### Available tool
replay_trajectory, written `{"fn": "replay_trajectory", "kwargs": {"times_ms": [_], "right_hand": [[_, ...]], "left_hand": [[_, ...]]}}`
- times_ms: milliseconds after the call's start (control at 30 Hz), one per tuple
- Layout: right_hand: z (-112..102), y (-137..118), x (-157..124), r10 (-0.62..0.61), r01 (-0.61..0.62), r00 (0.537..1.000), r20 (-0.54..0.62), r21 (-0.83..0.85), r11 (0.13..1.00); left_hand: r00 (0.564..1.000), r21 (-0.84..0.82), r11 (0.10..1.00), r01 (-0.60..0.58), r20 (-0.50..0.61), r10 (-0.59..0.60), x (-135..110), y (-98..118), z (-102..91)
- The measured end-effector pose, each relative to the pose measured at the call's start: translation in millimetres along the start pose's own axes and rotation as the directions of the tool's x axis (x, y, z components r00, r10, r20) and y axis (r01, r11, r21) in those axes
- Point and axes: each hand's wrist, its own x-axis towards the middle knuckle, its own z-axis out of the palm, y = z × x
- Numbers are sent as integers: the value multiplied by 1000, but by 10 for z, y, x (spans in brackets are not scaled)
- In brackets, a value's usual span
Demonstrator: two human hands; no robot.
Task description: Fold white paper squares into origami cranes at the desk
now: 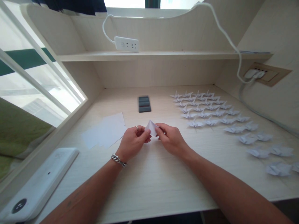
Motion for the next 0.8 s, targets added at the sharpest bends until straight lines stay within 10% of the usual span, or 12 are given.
{"fn": "replay_trajectory", "kwargs": {"times_ms": [200, 800], "right_hand": [[11, 16, 60, 276, -352, 932, 236, 401, 846], [-46, 6, 40, 273, -390, 919, 286, 547, 741]], "left_hand": [[1000, -89, 996, 30, -3, -31, 11, 29, -33], [999, -142, 990, -12, 41, 18, -15, 47, -40]]}}
